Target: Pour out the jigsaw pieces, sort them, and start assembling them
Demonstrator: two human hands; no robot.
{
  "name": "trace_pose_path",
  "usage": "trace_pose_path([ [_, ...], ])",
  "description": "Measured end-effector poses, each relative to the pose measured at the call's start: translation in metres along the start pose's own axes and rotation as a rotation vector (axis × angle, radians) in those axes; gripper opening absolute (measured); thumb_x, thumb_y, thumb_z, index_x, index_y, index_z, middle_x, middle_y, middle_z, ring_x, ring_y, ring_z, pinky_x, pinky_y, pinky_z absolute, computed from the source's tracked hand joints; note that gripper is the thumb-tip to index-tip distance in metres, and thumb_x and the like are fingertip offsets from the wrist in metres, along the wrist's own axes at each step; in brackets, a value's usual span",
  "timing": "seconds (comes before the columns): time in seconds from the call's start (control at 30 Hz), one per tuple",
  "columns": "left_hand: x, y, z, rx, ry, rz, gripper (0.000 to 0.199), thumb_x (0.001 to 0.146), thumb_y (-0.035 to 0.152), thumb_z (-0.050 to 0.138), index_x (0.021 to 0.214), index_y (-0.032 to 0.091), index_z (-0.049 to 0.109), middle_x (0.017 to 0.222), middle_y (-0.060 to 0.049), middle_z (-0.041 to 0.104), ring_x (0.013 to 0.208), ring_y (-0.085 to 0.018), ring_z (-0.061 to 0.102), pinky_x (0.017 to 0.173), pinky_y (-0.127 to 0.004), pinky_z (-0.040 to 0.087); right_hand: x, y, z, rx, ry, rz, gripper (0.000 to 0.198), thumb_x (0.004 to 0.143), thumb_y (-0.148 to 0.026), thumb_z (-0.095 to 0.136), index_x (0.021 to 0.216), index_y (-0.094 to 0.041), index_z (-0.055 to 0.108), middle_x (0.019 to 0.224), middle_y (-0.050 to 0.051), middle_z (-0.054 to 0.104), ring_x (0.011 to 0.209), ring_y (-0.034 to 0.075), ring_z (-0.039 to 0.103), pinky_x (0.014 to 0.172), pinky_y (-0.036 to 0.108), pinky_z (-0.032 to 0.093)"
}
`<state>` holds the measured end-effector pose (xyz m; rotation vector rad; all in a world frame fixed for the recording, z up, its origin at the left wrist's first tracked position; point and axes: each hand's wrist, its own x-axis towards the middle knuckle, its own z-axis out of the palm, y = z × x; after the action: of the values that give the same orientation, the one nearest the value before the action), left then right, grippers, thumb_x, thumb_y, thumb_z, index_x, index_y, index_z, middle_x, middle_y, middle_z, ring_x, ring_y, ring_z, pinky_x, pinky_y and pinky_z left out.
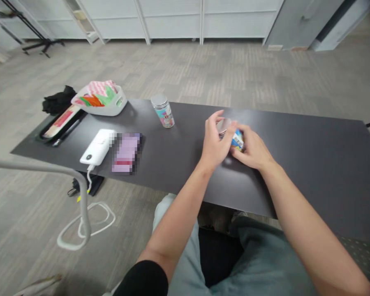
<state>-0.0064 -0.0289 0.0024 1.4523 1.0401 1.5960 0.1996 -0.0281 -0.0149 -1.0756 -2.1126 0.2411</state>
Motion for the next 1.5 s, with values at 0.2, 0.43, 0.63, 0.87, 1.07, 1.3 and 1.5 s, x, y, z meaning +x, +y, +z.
trace_pose_path([
  [0.2,-0.014,0.014,0.005,-0.126,-0.321,-0.183,0.063,0.127,0.059,0.072,0.175,0.023,0.053,0.192,-0.026,0.060,0.186,-0.039,0.056,0.156,-0.055,0.043,-0.026,-0.010,-0.022,-0.087,0.102,0.024,0.074,0.105,-0.040,0.083,0.177,-0.029,0.071,0.146,0.018,0.089,0.129,0.047,0.088,0.109,0.066,0.074],
  [0.43,-0.014,0.047,-0.014,0.117,-0.058,-0.313,0.041,0.125,0.060,0.091,0.121,0.024,0.072,0.136,-0.014,0.079,0.131,-0.032,0.079,0.122,-0.047,0.061,-0.052,-0.018,-0.040,-0.124,0.083,0.087,0.074,0.108,-0.051,0.093,0.177,-0.030,0.075,0.142,0.018,0.087,0.125,0.045,0.087,0.108,0.068,0.075],
  [0.63,0.010,0.062,-0.046,0.572,-0.175,-0.293,0.042,0.118,0.027,0.101,0.155,0.015,0.085,0.151,-0.021,0.078,0.148,-0.037,0.075,0.137,-0.051,0.056,-0.055,-0.002,-0.059,-0.017,0.093,0.175,0.062,0.100,-0.057,0.103,0.151,-0.031,0.080,0.133,0.012,0.088,0.112,0.038,0.088,0.099,0.057,0.075],
  [0.87,0.016,0.057,-0.066,0.979,-0.284,-0.224,0.057,0.110,0.013,0.099,0.163,0.025,0.082,0.167,-0.018,0.078,0.159,-0.045,0.075,0.135,-0.068,0.053,-0.052,0.003,-0.094,0.127,0.064,0.310,0.060,0.092,-0.058,0.110,0.137,-0.032,0.080,0.128,0.010,0.090,0.110,0.037,0.088,0.095,0.053,0.072],
  [1.07,0.015,0.029,-0.065,0.717,-0.393,-0.162,0.052,0.096,0.007,0.093,0.141,0.024,0.073,0.152,-0.012,0.080,0.135,-0.037,0.083,0.128,-0.063,0.060,-0.051,0.005,-0.100,0.161,0.126,0.347,0.066,0.091,-0.059,0.107,0.146,-0.033,0.082,0.130,0.009,0.090,0.105,0.034,0.086,0.088,0.049,0.069],
  [1.3,0.008,0.011,-0.047,0.574,-0.440,-0.076,0.077,0.088,-0.006,0.082,0.159,0.018,0.062,0.156,-0.016,0.071,0.144,-0.031,0.077,0.131,-0.048,0.063,-0.052,0.021,-0.090,0.124,0.236,0.372,0.090,0.095,-0.086,0.100,0.159,-0.035,0.064,0.121,0.007,0.085,0.101,0.036,0.084,0.092,0.057,0.072],
  [1.5,0.008,0.021,-0.051,0.818,-0.531,-0.082,0.083,0.093,0.002,0.085,0.172,0.016,0.064,0.167,-0.022,0.070,0.156,-0.043,0.075,0.135,-0.064,0.060,-0.057,0.032,-0.089,0.119,0.262,0.277,0.088,0.102,-0.086,0.095,0.166,-0.033,0.065,0.130,0.011,0.083,0.110,0.039,0.087,0.093,0.059,0.075],
])
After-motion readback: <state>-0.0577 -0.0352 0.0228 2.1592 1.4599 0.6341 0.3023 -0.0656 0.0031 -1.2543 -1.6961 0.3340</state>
